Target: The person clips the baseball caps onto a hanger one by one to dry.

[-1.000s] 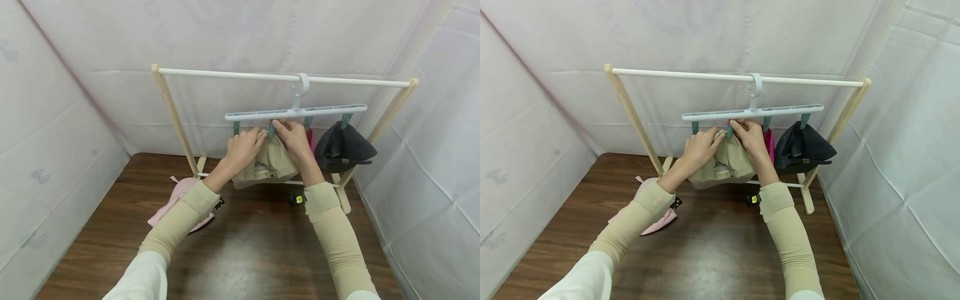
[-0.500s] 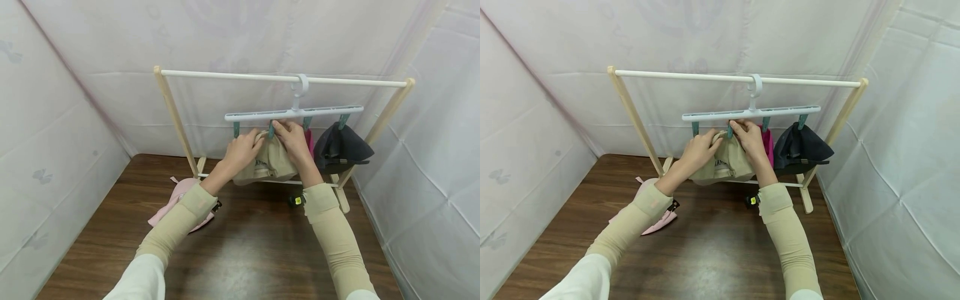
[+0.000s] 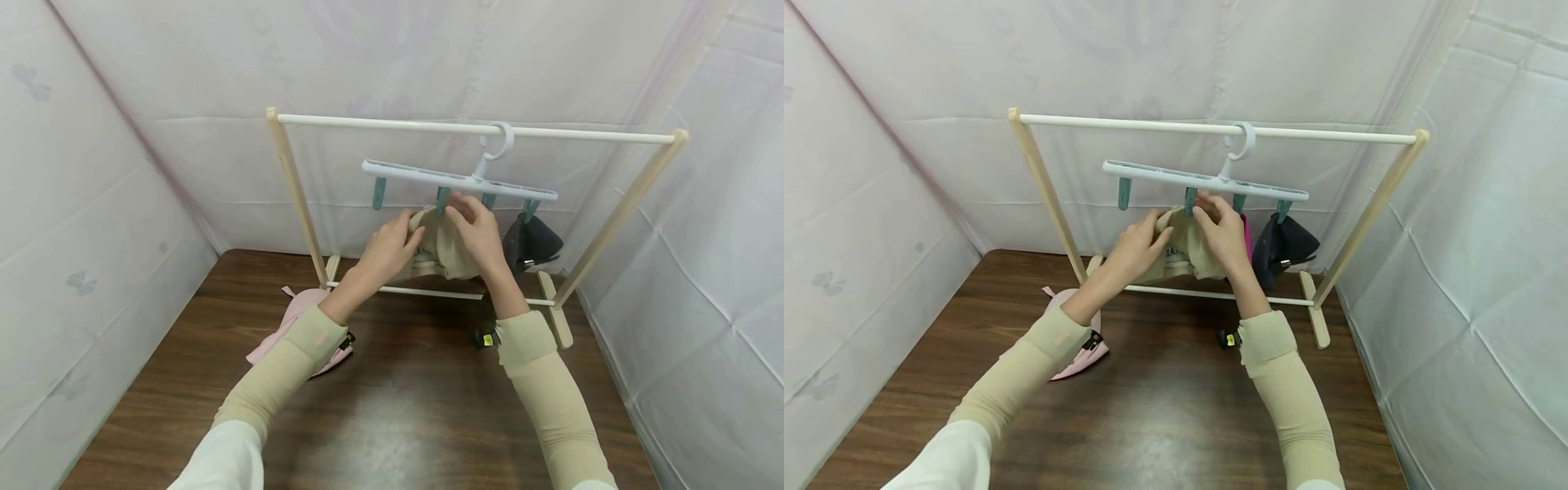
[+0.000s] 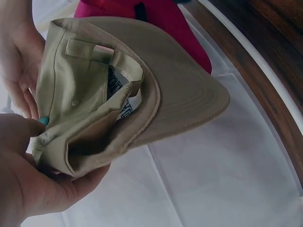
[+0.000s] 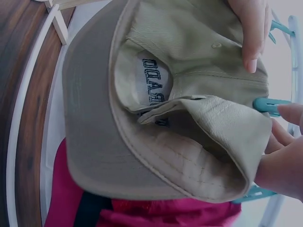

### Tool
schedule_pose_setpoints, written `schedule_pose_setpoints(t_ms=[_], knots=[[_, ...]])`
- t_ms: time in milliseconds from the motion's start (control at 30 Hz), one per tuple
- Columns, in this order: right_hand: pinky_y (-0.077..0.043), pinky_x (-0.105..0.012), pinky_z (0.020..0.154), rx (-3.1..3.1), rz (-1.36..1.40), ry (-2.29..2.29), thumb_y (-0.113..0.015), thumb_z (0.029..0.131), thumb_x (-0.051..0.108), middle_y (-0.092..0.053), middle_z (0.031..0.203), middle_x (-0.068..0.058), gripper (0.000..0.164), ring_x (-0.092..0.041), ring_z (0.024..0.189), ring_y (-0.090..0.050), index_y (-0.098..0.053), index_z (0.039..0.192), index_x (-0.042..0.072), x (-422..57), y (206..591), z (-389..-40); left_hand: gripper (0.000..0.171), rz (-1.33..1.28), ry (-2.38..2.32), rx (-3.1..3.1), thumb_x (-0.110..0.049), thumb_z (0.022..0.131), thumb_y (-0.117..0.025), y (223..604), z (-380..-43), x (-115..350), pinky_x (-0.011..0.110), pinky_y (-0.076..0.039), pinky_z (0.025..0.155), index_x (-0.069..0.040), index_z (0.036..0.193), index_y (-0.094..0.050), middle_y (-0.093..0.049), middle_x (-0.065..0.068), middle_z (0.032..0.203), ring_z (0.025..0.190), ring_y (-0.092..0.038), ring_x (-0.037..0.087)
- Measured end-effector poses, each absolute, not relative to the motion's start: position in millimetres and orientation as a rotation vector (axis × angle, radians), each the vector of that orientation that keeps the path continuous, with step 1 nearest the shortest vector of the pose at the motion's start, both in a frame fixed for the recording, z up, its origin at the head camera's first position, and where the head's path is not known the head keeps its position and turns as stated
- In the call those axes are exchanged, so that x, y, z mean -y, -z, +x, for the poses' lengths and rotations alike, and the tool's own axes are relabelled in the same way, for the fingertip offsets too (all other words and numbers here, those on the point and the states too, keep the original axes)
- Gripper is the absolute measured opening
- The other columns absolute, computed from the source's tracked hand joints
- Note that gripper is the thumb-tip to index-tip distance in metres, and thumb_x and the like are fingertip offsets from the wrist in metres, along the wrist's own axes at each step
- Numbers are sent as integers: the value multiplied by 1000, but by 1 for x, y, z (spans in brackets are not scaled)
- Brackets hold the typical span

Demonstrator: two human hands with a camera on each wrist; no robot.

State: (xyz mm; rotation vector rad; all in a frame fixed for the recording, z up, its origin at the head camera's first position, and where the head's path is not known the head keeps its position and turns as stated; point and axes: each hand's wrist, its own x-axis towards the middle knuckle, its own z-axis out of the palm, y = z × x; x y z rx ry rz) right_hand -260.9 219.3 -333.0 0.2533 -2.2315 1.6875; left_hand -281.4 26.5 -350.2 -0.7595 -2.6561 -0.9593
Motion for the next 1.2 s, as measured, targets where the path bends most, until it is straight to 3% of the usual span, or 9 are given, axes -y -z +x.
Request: schedule_pose_setpoints(t_ms=[200,467,900,1200], knots=[[-47,-41,107,2225,321,-1512,-62,104,21,-64,137,-9,39,-22,128,-59,-59,141,9,-222,341,-248,49,-766,963,2656,-36,108,-50,352,-278,-19,52,-53,92,-10,149,-43,-62,15,133,116,-64,35],[-48,-38,107,2250,347,-1309,-61,102,10,-66,134,-11,34,-24,127,-61,-63,136,7,-220,348,-233,46,-785,956,2613,-35,106,-54,352,-273,-11,50,-53,88,-9,144,-48,-64,13,125,108,-64,30],[-47,-46,100,2224,465,-985,-60,93,-7,-65,132,-11,36,-30,124,-55,-70,126,4,-212,375,-199,47,-760,750,2599,-35,107,-50,367,-244,18,50,-44,107,-5,143,-47,-57,16,138,128,-53,35],[-49,-47,98,2293,564,-955,-62,93,-6,-66,131,-9,37,-29,123,-57,-69,128,6,-210,397,-187,45,-749,694,2598,-32,106,-50,371,-224,30,52,-48,101,-5,143,-49,-56,13,142,127,-55,36]])
